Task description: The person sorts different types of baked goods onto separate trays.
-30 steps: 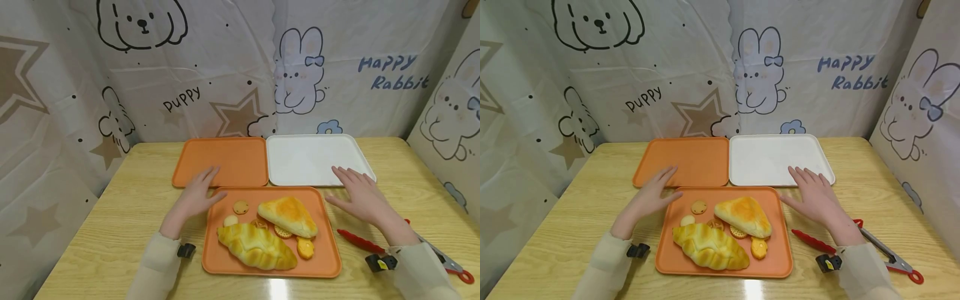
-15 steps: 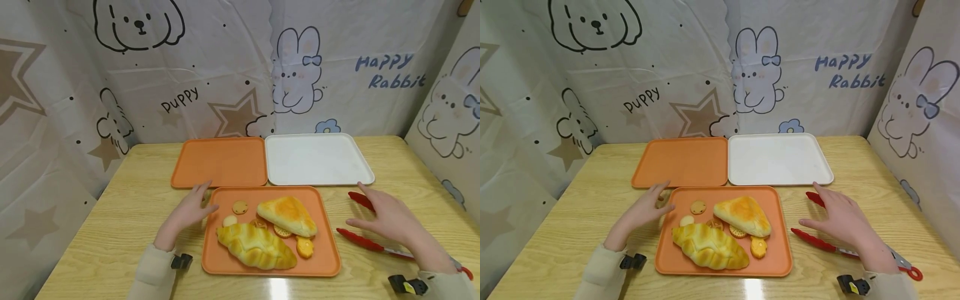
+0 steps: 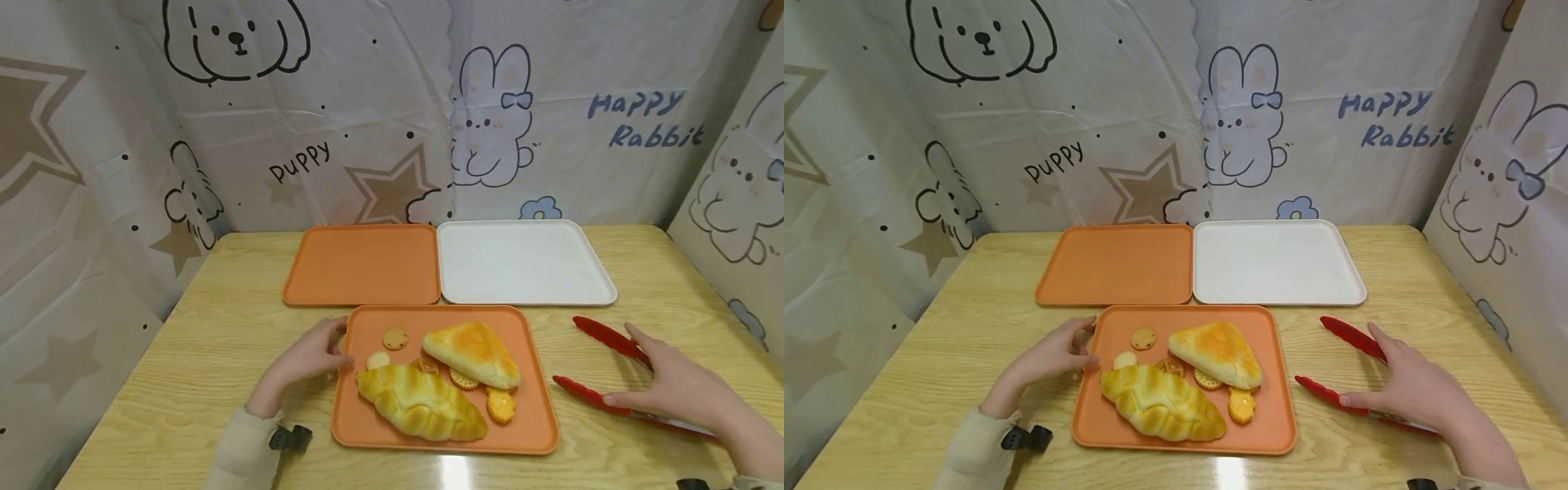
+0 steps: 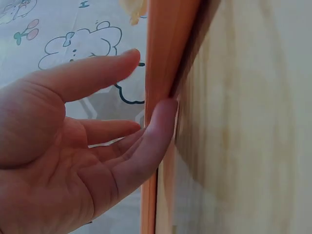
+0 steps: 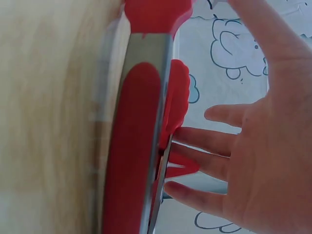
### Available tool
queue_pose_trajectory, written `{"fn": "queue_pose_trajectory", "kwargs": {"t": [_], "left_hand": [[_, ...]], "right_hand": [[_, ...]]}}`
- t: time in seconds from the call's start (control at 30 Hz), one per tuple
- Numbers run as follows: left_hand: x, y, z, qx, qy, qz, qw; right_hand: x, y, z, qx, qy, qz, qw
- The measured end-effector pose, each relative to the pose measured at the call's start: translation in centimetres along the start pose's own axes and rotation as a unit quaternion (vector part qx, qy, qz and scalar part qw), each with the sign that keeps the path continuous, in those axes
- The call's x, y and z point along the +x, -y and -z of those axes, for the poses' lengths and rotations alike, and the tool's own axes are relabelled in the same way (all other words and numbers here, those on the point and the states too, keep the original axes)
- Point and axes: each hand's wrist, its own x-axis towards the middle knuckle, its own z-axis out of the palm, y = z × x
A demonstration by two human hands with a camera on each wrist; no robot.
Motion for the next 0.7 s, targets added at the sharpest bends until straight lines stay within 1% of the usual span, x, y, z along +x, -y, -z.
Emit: {"fn": "queue_pose_trajectory", "kwargs": {"t": [0.07, 0.23, 0.33, 0.43, 0.53, 0.7], "left_hand": [[-0.2, 0.2, -0.1, -0.020, 0.008, -0.003, 0.9998], [-0.5, 0.2, -0.2, -0.055, 0.020, 0.004, 0.9983], [-0.5, 0.2, -0.3, -0.074, 0.025, 0.011, 0.9969], [-0.5, 0.3, -0.4, -0.079, 0.027, 0.010, 0.9964], [-0.5, 0.4, -0.4, -0.083, 0.029, 0.010, 0.9961], [-0.7, 0.4, -0.3, -0.094, 0.033, 0.014, 0.9949]], "right_hand": [[-0.4, -0.3, -0.1, -0.003, 0.000, -0.002, 1.000], [-1.1, -1.3, -0.5, -0.022, -0.023, 0.000, 0.999], [-1.4, -2.2, -0.9, -0.020, -0.021, 0.005, 1.000], [-1.6, -3.1, -1.4, -0.018, -0.014, 0.008, 1.000], [-1.7, -3.8, -1.8, -0.008, -0.010, -0.004, 1.000], [-1.8, -4.5, -2.2, 0.023, -0.018, -0.016, 0.999]]}}
